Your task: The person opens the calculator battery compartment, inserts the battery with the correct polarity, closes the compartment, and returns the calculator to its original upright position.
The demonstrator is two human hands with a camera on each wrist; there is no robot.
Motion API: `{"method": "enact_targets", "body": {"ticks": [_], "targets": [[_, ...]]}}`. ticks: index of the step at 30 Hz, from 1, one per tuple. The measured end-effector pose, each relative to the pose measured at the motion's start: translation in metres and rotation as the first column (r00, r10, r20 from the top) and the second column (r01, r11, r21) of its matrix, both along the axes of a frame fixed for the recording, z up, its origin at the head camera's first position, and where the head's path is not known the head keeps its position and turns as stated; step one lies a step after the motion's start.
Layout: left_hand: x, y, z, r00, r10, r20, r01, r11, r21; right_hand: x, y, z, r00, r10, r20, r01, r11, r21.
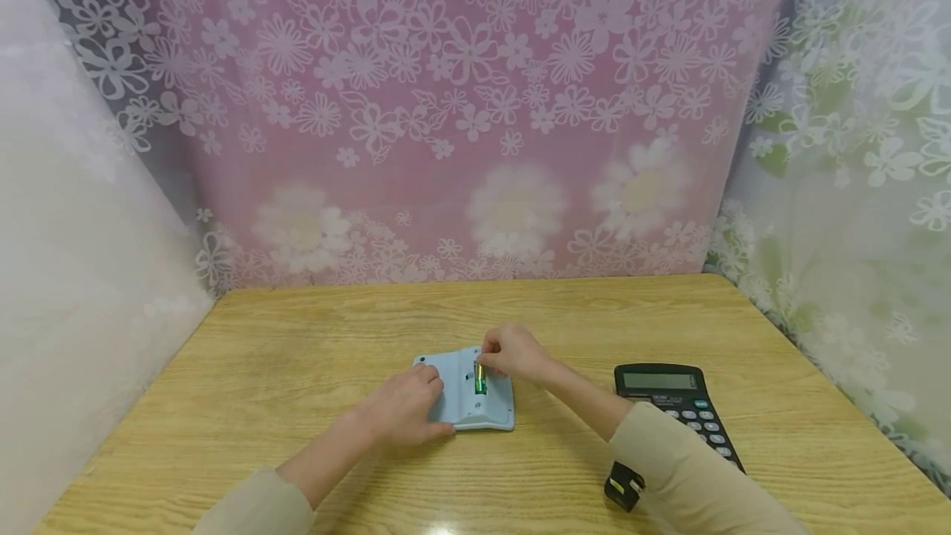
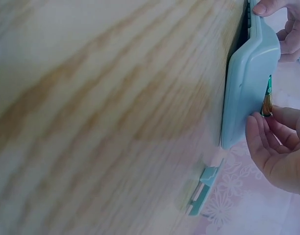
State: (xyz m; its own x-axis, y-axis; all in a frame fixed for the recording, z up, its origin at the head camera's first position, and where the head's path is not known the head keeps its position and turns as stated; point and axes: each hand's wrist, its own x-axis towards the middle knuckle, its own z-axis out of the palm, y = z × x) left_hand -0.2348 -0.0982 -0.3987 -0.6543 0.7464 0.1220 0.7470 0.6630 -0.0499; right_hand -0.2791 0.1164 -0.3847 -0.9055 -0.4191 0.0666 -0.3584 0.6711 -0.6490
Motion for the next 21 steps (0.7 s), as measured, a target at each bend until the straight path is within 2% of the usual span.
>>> {"method": "enact_targets", "body": {"ticks": [6,14,21], "targets": [[0.0008,-0.0013,0.0016,1.000,-0.008,-0.009,0.008,1.000,0.003,0.0016,0.0025,0.0017,0.997,0.074,0.005,-0.074,0.997,-0.017],[0.0000,0.0003,-0.0011,0.999,-0.029,-0.015,0.029,1.000,0.005,0.0021,0.0016,-0.0009,0.998,0.056,0.015,-0.056,0.998,0.010],[0.0004,0.0004,-0.0029,0.999,-0.020,-0.036,0.020,1.000,0.011,0.0013,0.0003,-0.0015,0.998,0.062,0.009,-0.062,0.998,0.023]]}}
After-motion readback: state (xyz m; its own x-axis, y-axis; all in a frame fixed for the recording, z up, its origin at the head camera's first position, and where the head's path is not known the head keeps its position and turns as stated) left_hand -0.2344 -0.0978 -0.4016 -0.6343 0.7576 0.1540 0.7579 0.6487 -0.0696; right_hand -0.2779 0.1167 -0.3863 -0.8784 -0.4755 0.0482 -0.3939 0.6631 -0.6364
